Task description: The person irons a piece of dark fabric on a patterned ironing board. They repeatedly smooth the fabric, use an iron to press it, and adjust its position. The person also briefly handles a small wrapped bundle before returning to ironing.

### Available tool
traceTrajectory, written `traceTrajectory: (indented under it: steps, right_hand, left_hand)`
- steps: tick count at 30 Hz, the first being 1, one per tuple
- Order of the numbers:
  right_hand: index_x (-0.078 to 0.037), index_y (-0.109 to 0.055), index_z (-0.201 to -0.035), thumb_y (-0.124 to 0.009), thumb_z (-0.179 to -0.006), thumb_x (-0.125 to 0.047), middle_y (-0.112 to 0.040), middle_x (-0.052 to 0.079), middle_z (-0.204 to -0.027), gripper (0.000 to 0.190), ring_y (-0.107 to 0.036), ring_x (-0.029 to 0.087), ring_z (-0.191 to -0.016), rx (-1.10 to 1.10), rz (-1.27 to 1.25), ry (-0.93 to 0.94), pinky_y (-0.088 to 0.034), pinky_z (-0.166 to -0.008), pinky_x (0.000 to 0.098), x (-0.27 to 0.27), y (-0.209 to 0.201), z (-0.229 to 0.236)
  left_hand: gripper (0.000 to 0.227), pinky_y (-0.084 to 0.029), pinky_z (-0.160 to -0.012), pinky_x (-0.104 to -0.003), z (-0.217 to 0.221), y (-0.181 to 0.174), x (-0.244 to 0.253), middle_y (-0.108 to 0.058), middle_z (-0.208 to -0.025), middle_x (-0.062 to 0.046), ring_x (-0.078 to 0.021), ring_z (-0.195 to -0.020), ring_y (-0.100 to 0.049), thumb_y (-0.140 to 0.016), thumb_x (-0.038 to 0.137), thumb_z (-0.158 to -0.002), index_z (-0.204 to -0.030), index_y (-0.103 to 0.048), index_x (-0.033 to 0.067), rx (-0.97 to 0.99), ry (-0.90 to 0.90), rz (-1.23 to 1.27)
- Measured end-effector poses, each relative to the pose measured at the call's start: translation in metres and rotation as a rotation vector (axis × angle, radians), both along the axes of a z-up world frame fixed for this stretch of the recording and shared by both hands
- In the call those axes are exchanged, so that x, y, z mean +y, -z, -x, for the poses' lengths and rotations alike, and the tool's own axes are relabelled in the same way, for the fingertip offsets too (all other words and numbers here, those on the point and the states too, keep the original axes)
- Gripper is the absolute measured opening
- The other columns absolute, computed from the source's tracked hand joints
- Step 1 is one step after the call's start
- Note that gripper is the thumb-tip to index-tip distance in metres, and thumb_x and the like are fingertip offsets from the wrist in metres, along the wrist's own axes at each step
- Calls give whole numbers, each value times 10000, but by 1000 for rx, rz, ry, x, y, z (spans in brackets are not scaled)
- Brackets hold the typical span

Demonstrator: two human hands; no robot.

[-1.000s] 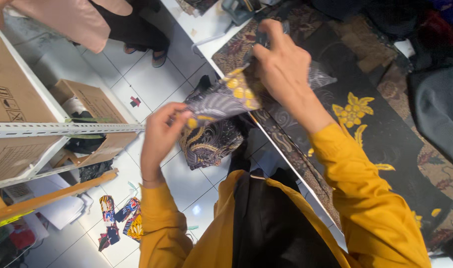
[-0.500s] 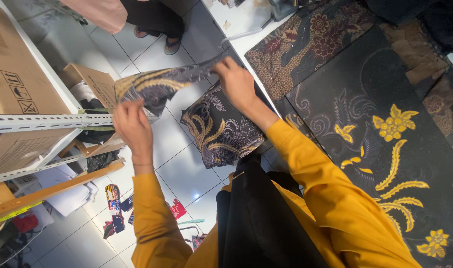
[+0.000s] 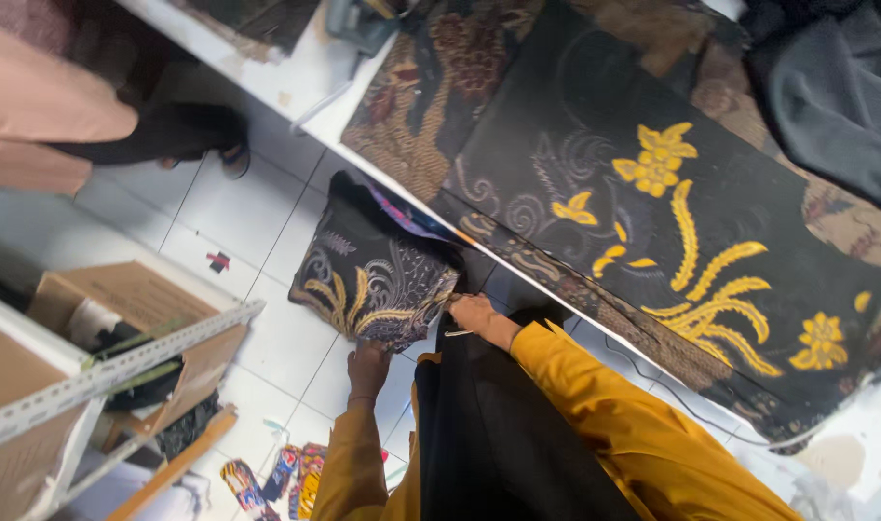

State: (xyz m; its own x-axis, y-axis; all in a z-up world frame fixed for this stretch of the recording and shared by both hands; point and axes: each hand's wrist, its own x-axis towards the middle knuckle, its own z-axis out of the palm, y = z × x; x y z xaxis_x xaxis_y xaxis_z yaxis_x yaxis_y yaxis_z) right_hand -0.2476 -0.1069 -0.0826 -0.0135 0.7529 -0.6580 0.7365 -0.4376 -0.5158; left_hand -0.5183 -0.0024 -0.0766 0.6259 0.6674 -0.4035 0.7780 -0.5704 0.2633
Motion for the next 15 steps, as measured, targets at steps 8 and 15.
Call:
traceTrajectory:
  steps: [8,15]
  right_hand:
    - [-10,-455,-1496,-573,-971,34,-438,215,-1584,540,-422,392,-1480,-470,-905,968,-349,-1230,488,-103,-97,-145]
    - [-140,-437,-1555,-651,-940,-385,-359,116,-1654,696,-293,350,-1540,-761,-428,969,-202,-1231,559,-277,-47,-228]
  left_hand:
    - [365,-311,-1224,-511,-331,-79,-33,-543,-1467,-132,-341,-1405,-464,-597,161,-1003,-1354,-594,61,-729,420,-135]
    - [734,-216,-1150,-583,-473,-65,-81,-409,-1575,-114,-293,-1476,-319,-708,458,-834,-1466,-498,150,-413,1075,-34]
